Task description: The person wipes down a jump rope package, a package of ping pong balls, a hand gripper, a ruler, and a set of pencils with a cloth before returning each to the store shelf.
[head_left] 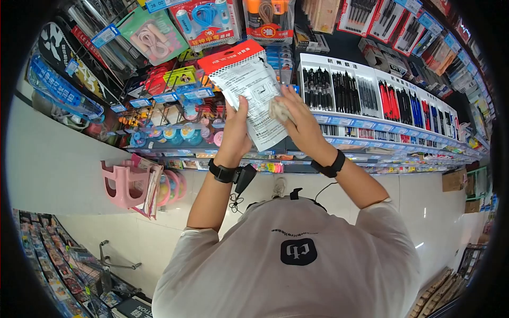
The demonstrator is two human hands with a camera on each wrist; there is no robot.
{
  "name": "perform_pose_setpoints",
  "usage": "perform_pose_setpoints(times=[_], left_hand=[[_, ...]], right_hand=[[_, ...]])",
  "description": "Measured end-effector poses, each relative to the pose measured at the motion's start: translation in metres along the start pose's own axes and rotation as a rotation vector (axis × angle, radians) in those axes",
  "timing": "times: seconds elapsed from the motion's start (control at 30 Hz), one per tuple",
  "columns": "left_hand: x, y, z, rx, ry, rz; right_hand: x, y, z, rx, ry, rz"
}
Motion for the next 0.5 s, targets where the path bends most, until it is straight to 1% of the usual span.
perform_pose_setpoints(times=[0.07, 0.1, 0.13, 0.2, 0.27, 0.33, 0.37, 0.4, 0.47, 0.5], left_hand=[[0.003, 0.004, 0.005, -0.016, -0.03, 0.019], [0.006, 0.008, 0.006, -0.022, -0.051, 0.034], [0.006, 0.012, 0.009, -0.018, -0.052, 0.036], [0.007, 0.013, 0.014, -0.09, -0.05, 0.003], [0.008, 0.011, 0.014, -0.087, -0.06, -0.002], [0.006, 0.009, 0.017, -0.086, -0.1, 0.005], [0.005, 0.01, 0.02, -0.075, -0.09, 0.029], [0.006, 0.011, 0.023, -0.074, -0.093, 0.028], [0.008, 0.019, 0.021, -0.099, -0.066, 0.075], [0.01, 0.024, 0.021, -0.098, -0.065, 0.073]], right_hand=[[0.001, -0.001, -0.021, -0.161, 0.041, 0.037], [-0.003, -0.005, -0.037, -0.093, 0.132, -0.019], [-0.005, -0.007, -0.038, -0.089, 0.133, -0.017], [-0.015, -0.022, -0.045, -0.117, 0.288, -0.135], [-0.011, -0.017, -0.031, -0.15, 0.268, -0.108], [-0.005, 0.006, -0.008, -0.054, -0.02, 0.096], [-0.005, 0.009, -0.002, 0.045, -0.095, 0.149], [-0.005, 0.008, -0.003, 0.046, -0.092, 0.15], [-0.007, 0.008, -0.013, -0.049, 0.008, 0.149], [-0.007, 0.01, -0.01, -0.051, 0.008, 0.151]])
Point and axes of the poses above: each hand's wrist, its own x-axis towards the middle knuckle, its own y-axis out of the back of the hand, z = x × y, the point moved 8 cm from there along x, towards the middle knuckle, and after that the axes turned 5 degrees about y, right-handed, at the moved point
